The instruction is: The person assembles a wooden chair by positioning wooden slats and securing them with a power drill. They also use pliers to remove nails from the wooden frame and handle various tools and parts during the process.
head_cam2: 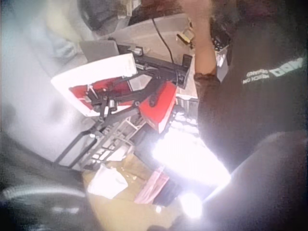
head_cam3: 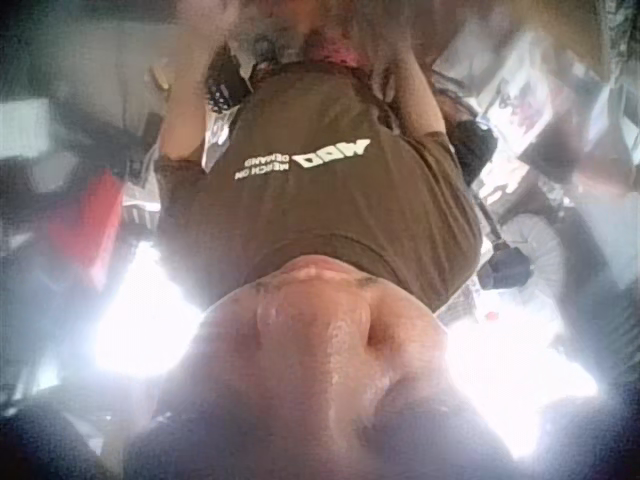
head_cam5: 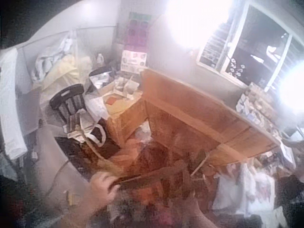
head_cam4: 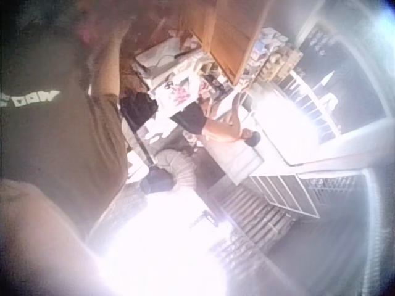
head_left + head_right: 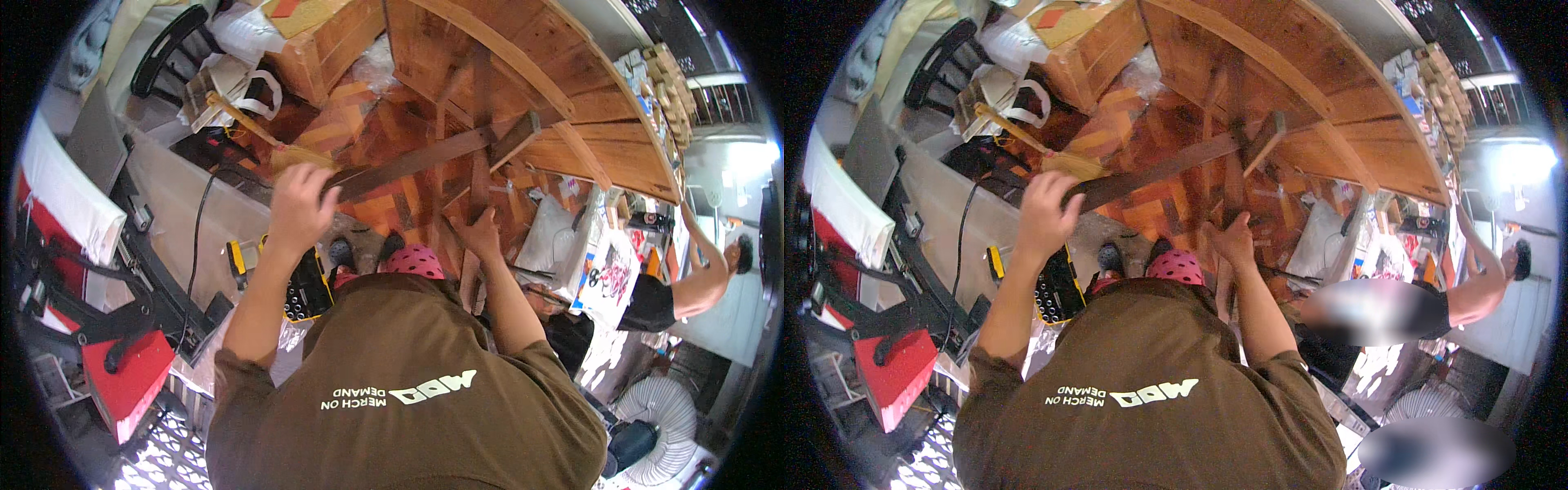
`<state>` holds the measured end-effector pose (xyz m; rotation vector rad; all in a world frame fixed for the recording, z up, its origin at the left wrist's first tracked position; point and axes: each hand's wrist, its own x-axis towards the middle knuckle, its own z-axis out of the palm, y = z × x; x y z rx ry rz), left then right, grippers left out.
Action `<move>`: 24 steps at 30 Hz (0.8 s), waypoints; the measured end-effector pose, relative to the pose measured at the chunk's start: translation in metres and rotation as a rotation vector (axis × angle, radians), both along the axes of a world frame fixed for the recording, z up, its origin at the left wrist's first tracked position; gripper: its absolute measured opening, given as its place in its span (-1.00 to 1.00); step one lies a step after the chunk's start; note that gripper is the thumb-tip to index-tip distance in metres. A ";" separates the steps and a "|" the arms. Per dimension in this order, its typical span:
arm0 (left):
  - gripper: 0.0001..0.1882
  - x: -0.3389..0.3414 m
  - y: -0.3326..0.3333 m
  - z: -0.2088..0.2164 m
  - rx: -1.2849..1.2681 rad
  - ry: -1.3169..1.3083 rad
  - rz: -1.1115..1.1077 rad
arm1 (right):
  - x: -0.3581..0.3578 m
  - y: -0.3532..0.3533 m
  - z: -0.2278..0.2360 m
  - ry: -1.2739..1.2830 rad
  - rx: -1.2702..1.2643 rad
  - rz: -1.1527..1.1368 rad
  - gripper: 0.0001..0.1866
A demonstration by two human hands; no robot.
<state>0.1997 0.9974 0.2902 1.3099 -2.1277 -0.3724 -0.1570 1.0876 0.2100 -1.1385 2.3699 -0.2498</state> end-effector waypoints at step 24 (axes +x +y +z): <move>-0.15 -0.042 0.055 -0.074 0.140 -0.523 0.111 | -0.039 0.007 -0.019 -0.074 -0.074 0.103 -0.42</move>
